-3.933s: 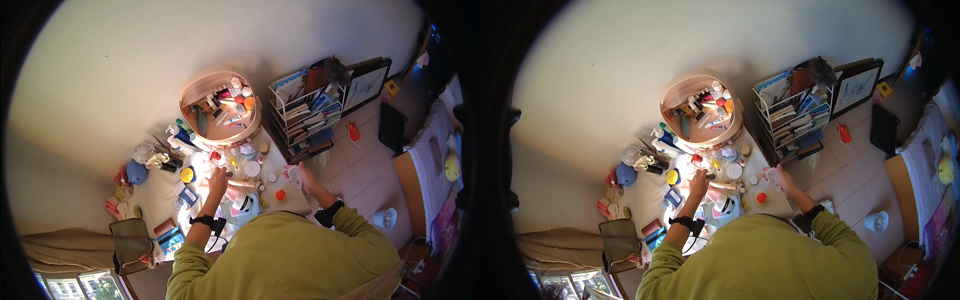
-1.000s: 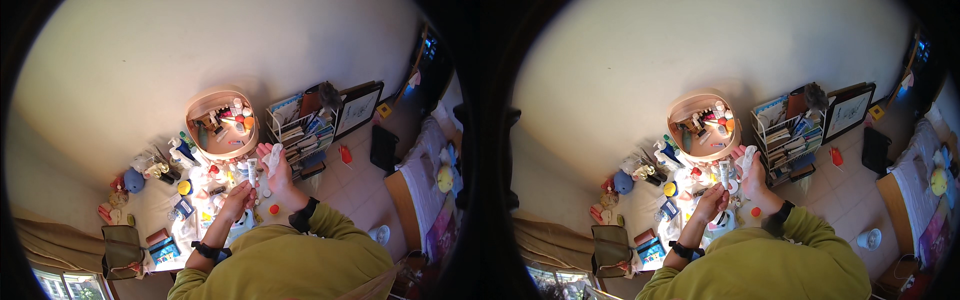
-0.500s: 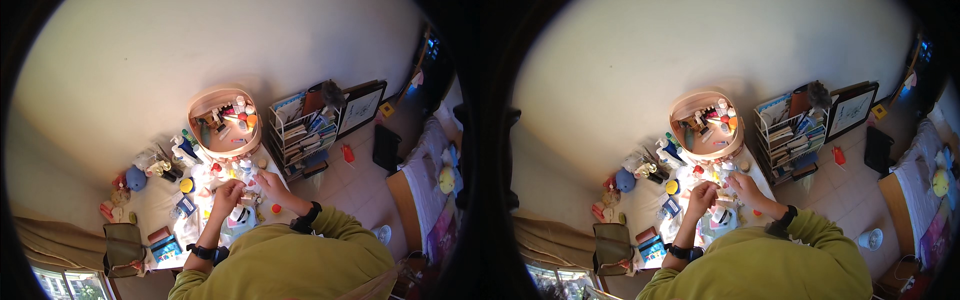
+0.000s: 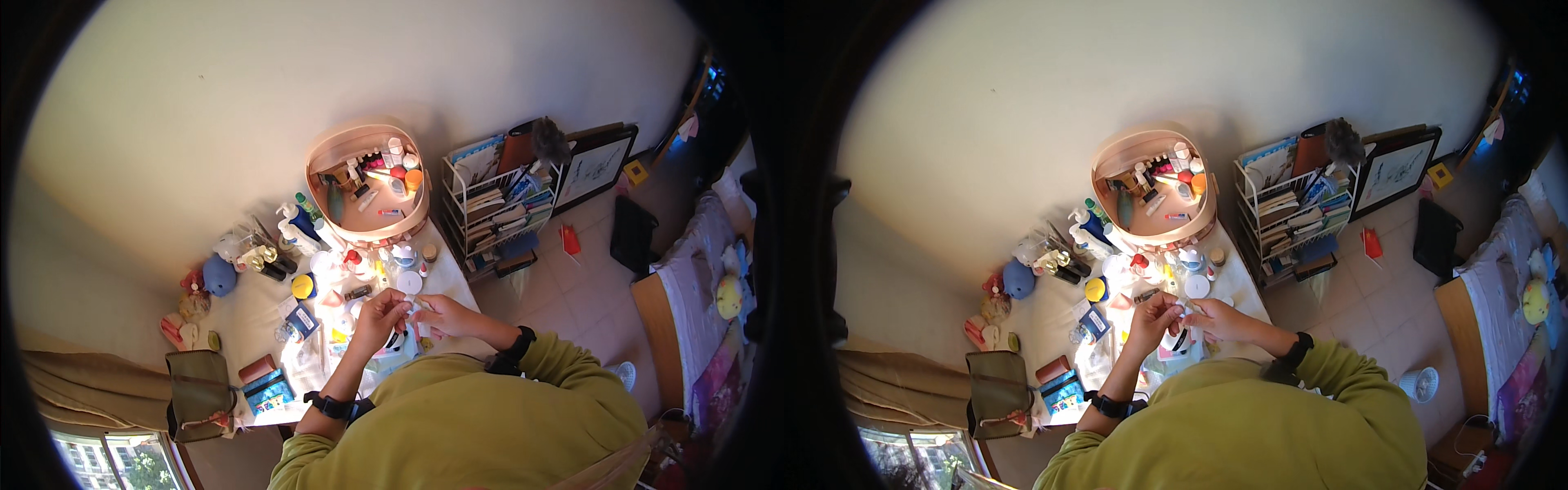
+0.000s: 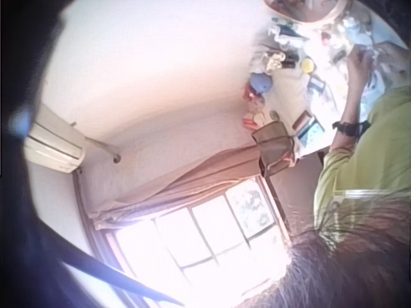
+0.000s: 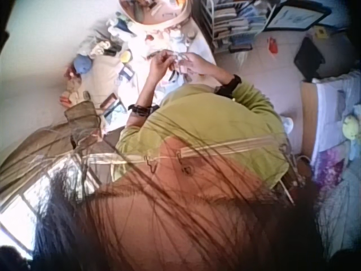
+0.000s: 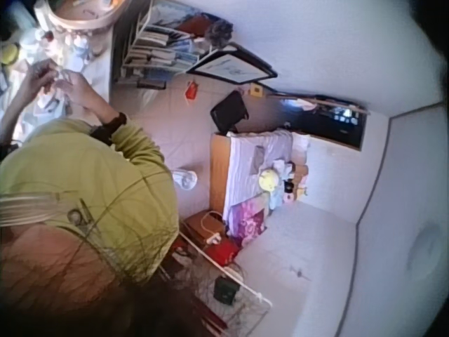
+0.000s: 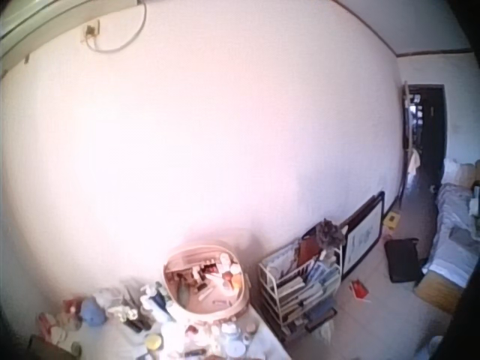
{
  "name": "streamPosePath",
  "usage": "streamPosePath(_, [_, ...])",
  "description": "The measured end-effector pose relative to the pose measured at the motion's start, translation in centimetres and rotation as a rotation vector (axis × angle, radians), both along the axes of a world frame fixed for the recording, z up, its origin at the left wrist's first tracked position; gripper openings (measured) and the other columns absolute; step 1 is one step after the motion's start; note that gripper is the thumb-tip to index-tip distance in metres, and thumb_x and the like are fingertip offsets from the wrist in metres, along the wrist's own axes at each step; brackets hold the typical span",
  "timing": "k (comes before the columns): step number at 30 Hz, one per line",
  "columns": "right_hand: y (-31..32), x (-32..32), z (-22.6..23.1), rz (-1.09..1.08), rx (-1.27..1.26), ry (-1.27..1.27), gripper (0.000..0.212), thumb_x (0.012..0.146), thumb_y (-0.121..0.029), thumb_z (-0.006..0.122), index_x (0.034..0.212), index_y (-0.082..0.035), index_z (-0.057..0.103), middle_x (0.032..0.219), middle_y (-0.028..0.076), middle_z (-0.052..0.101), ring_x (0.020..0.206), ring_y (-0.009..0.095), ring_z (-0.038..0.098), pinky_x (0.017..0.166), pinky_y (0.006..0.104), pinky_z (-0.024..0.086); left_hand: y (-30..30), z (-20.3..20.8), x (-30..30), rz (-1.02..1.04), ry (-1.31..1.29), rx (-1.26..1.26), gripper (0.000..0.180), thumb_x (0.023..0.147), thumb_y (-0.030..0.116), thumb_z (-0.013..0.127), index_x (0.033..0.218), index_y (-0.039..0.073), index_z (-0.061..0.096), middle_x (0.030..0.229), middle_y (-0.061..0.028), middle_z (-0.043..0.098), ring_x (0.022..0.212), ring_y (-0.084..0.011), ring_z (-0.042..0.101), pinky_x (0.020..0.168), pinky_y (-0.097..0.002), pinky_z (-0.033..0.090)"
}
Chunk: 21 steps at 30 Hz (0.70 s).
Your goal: The person stands at a cluttered table and repeatedly picks up small cosmetic bottles and tubes, opens them, wipes the caps and necks with a tissue, and places them into a pink rotating organizer. The person handles items one at a time, including tubes, pump bottles, and jars, and occasionally wipes the table surface.
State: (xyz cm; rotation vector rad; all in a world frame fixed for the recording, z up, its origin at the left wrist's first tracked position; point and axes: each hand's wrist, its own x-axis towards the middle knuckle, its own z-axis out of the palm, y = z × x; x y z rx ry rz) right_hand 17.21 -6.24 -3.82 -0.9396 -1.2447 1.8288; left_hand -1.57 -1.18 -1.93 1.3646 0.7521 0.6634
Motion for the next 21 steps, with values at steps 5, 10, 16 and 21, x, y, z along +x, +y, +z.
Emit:
streamPosePath(5, [0.0, -0.5, -1.6, -0.28, 0.004, 0.061, 0.027, 0.101, -0.028, 0.044, 0.11, -0.005, 0.053, 0.076, 0.003, 0.061, 0.047, 0.006, 0.047, 0.041, 0.021, 0.034, -0.6, -0.7, -0.5, 0.025, 0.035, -0.016, 0.006, 0.093, 0.006, 0.057, 0.094, 0.001, 0.054, 0.071, -0.0024, 0.058, 0.056, -0.0078, 0.054, 0.052, -0.0209, 0.045])
streamPosePath(10, [1.3, -0.4, -3.8, -0.427, 0.007, 0.068, 0.027, 0.101, -0.027, 0.042, 0.114, -0.004, 0.049, 0.085, 0.006, 0.062, 0.045, 0.009, 0.051, 0.04, 0.022, 0.036, 0.7, -2.9, -0.8, 0.086, 0.055, 0.016, 0.004, 0.093, 0.005, 0.056, 0.092, 0.001, 0.054, 0.071, -0.003, 0.058, 0.055, -0.0085, 0.055, 0.051, -0.0209, 0.045])
streamPosePath(16, [2.4, 3.6, -7.8, -0.684, 0.015, 0.088, 0.035, 0.101, -0.026, 0.038, 0.123, 0.001, 0.047, 0.106, 0.017, 0.064, 0.061, 0.018, 0.063, 0.052, 0.0279, 0.053, 6.7, -8.7, -5.3, 0.289, 0.342, 0.044, 0.011, 0.092, 0.009, 0.057, 0.09, -0.002, 0.056, 0.064, -0.005, 0.057, 0.051, -0.0102, 0.055, 0.047, -0.0235, 0.046])
streamPosePath(21, [1.1, 6.1, -10.2, -0.708, -0.113, 0.078, 0.037, 0.102, -0.031, 0.037, 0.122, -0.001, 0.048, 0.111, 0.018, 0.063, 0.073, 0.019, 0.064, 0.061, 0.0293, 0.055, 7.8, -15.5, -7.1, 0.121, 0.511, -0.067, 0.012, 0.089, 0.008, 0.058, 0.083, -0.002, 0.06, 0.061, -0.0078, 0.06, 0.049, -0.0127, 0.058, 0.043, -0.0254, 0.046])
